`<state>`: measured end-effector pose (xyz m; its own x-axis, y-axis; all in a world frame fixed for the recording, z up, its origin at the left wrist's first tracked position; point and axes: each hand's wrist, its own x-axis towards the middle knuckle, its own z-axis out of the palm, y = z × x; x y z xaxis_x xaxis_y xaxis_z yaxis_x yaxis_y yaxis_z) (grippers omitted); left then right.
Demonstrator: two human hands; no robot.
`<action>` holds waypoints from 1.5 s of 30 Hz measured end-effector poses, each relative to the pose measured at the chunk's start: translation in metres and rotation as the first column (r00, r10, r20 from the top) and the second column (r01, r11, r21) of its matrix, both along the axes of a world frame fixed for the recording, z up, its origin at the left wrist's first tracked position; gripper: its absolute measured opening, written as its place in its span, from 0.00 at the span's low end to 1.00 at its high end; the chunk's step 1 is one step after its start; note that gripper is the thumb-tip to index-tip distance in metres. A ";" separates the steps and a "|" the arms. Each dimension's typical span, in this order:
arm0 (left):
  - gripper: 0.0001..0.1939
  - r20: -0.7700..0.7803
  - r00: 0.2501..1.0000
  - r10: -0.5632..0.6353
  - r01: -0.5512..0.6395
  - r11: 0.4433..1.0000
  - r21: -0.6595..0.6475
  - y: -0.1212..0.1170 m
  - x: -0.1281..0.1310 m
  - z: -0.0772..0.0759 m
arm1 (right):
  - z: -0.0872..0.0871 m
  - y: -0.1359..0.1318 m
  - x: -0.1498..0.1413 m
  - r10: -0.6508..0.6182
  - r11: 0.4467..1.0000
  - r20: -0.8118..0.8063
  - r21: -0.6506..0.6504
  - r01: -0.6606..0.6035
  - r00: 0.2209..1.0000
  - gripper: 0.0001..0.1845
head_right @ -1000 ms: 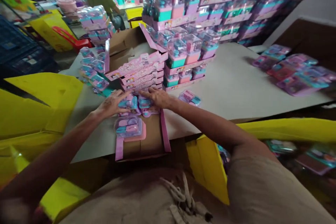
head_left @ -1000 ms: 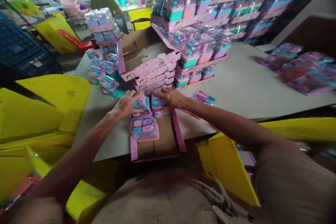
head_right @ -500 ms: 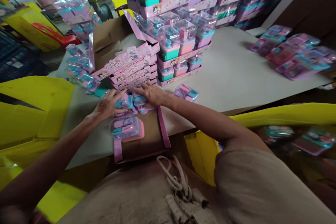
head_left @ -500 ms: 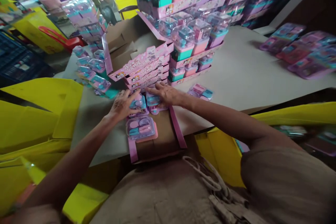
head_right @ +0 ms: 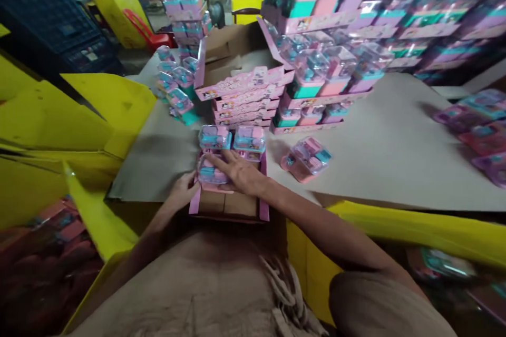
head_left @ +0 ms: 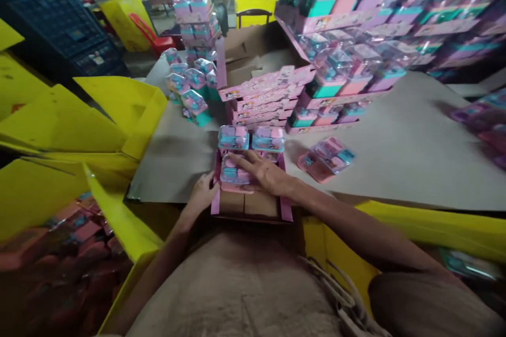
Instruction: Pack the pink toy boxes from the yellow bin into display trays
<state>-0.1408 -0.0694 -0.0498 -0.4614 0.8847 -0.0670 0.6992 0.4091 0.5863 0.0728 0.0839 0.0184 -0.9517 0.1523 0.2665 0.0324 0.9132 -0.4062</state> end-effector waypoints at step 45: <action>0.37 0.971 -0.072 -0.229 0.001 0.973 0.229 0.054 0.161 0.062 | 0.065 -0.022 0.170 -0.623 0.706 0.044 -0.398 0.586 0.781 0.55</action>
